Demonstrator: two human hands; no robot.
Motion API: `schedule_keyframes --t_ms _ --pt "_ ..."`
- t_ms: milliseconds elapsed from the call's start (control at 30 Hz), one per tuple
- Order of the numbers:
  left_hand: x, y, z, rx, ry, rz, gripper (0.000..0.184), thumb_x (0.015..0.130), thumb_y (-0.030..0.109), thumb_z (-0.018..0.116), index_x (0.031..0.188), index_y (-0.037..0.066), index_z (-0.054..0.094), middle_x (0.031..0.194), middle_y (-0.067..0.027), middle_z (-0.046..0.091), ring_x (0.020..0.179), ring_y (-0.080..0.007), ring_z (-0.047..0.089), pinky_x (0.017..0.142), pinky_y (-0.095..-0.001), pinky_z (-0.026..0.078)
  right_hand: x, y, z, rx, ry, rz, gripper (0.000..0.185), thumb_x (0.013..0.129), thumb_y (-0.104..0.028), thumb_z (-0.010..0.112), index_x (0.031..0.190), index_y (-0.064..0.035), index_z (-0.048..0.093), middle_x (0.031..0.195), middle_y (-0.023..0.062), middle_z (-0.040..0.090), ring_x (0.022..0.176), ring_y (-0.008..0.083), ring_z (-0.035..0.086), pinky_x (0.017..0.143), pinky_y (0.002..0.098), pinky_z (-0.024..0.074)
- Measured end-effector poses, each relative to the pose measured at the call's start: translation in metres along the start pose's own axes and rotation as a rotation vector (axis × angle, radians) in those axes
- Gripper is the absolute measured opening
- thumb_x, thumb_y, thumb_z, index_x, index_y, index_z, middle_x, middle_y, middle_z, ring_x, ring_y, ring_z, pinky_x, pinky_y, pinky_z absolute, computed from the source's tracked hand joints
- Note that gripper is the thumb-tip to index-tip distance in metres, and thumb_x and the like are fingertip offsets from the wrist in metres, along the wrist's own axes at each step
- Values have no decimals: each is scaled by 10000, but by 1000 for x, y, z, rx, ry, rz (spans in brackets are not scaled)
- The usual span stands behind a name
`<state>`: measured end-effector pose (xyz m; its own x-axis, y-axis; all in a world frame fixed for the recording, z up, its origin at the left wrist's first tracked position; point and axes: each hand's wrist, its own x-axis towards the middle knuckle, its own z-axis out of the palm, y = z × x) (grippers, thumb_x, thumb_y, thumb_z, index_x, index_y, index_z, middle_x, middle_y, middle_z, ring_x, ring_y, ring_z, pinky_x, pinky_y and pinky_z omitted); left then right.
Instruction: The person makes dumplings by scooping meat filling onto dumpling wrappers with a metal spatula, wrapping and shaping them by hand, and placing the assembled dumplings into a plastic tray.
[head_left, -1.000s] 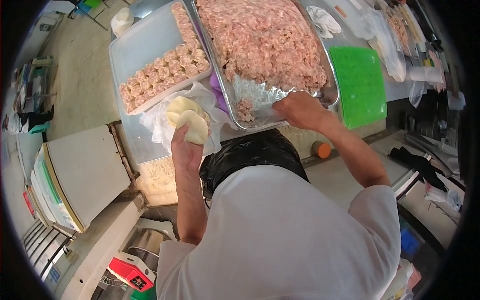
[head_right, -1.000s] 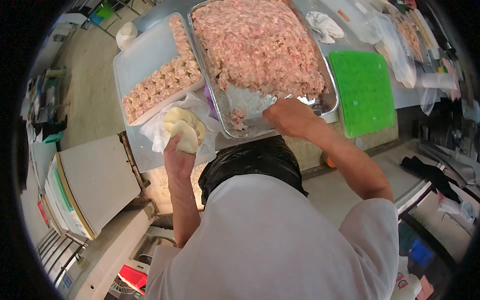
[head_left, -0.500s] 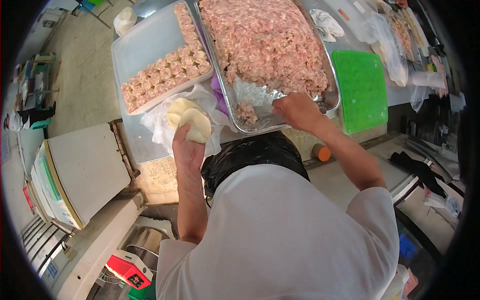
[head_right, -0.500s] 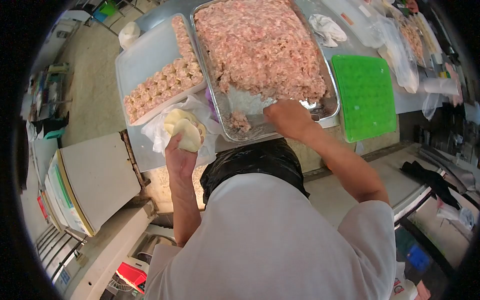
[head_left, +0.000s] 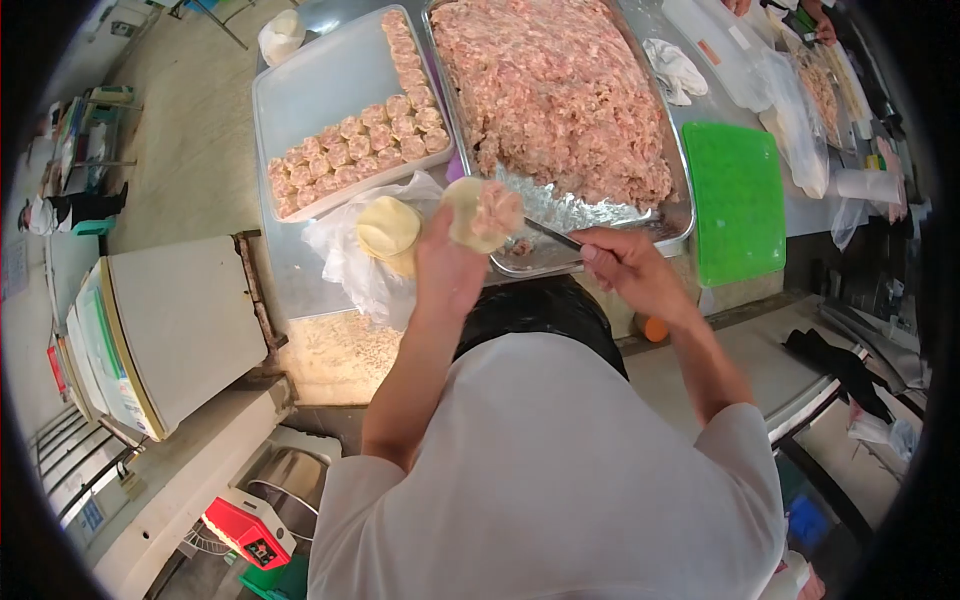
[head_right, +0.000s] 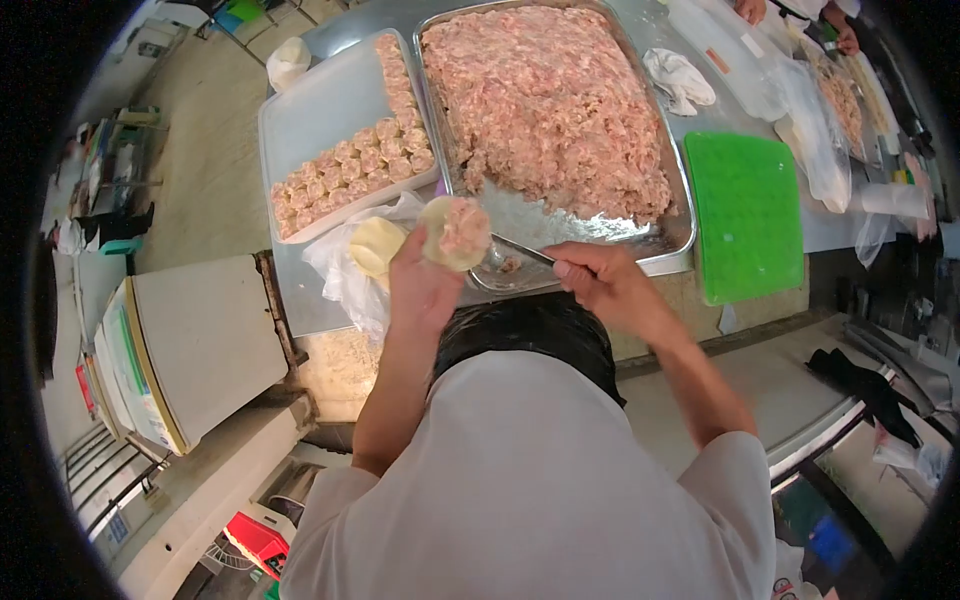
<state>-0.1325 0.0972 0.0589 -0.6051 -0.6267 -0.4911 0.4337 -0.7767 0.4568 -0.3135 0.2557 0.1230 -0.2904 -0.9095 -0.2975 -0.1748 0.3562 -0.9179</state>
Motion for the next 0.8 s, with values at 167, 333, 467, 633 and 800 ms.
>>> schedule_keyframes --t_ms 167,333,467,633,800 --pt "10 -7 31 -184 -77 64 429 1100 295 329 1349 -4 511 1283 -155 611 1219 -308 588 1084 -499 452 2 24 46 -71 263 -204 320 905 35 683 1223 7 677 974 152 709 796 231 675 713 319 529" --pt "26 -2 13 90 83 200 390 1098 282 340 1308 12 527 1155 -137 621 1120 -291 600 1023 -505 474 -12 2 26 -84 207 -147 319 909 32 670 1224 -12 677 947 158 699 752 229 667 681 337 519" --pt "17 4 21 60 15 88 402 1085 305 385 1319 1 508 1137 -143 615 1107 -302 595 1025 -505 471 6 7 39 -176 200 -221 340 888 48 671 1222 -19 678 923 163 691 729 262 668 652 351 513" --pt "-4 15 47 -115 12 207 476 1087 411 361 1321 18 491 1182 -125 619 1093 -277 610 993 -468 482 13 9 50 -102 269 -272 338 882 50 672 1216 -4 675 914 175 688 741 297 669 654 360 513" --pt "14 17 16 -136 38 227 470 1090 442 335 1266 44 513 1144 -106 613 1040 -276 614 911 -497 506 18 15 66 -71 231 -288 330 884 38 689 1211 1 677 895 163 688 718 262 645 657 339 508"
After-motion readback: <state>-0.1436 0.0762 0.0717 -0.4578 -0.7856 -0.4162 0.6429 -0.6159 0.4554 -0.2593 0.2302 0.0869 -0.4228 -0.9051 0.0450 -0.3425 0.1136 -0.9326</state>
